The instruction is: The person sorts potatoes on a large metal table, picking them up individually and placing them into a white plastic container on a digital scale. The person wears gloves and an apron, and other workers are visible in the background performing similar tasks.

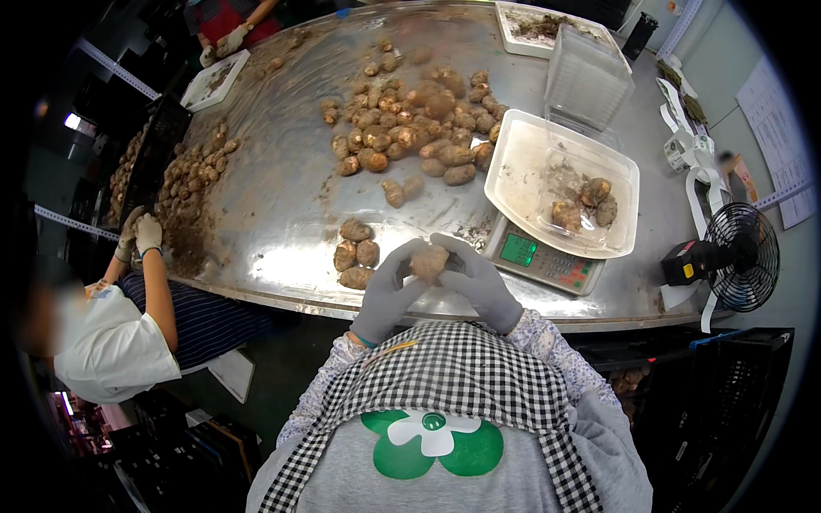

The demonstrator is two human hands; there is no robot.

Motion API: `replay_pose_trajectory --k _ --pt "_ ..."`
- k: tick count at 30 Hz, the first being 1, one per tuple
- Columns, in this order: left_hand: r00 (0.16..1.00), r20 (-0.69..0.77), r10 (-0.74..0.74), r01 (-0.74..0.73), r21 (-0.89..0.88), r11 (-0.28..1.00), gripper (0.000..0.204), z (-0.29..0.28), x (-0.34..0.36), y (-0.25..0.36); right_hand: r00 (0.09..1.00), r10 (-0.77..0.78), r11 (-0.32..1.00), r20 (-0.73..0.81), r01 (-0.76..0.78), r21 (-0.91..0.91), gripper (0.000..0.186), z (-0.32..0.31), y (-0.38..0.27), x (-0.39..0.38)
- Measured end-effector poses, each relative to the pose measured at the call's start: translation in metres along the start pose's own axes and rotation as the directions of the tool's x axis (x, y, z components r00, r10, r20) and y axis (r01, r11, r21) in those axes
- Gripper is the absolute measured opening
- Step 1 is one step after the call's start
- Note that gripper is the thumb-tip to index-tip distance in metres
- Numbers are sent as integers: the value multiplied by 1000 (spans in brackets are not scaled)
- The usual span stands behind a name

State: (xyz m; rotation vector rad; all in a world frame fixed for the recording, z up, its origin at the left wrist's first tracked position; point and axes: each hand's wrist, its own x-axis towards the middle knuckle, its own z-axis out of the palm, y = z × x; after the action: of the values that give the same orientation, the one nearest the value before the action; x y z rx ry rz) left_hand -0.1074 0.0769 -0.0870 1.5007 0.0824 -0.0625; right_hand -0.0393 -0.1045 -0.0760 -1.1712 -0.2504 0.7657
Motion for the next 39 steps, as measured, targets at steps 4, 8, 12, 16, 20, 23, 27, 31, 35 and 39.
replay_pose_trajectory --k 4,8,12,16,20,23,27,31,35,39 --pt "995 -40 88 -84 96 992 58 3 5 -1 999 -7 997 -36 10 73 63 0 -2 -3" --pt "998 -55 -45 36 -144 989 60 8 8 6 989 -150 989 -15 150 4 59 -2 -1 -1" --pt "981 80 -177 193 -485 853 65 1 9 21 987 -151 988 -61 152 10 57 -3 -5 -2" --pt "993 63 -102 117 -327 938 66 4 13 10 992 -98 986 -78 87 -141 51 -1 -2 3" --pt "992 11 -123 122 -207 971 63 2 13 13 958 -286 871 -24 249 -424 43 -6 5 8" --pt "995 -58 -84 81 -64 995 61 4 13 9 895 -445 692 -37 318 -648 34 10 -11 8" --pt "996 -92 -19 28 95 995 61 7 11 11 879 -473 668 -65 309 -677 18 14 -10 14" --pt "997 -72 32 -30 28 999 63 2 6 3 891 -340 764 -301 75 -641 16 6 1 25" --pt "999 -35 -15 9 -163 987 67 -3 1 11 863 -216 830 -457 -84 -551 19 -6 14 30" --pt "997 -16 -81 76 -200 977 67 -3 1 6 907 -359 799 -222 176 -574 18 12 2 25"
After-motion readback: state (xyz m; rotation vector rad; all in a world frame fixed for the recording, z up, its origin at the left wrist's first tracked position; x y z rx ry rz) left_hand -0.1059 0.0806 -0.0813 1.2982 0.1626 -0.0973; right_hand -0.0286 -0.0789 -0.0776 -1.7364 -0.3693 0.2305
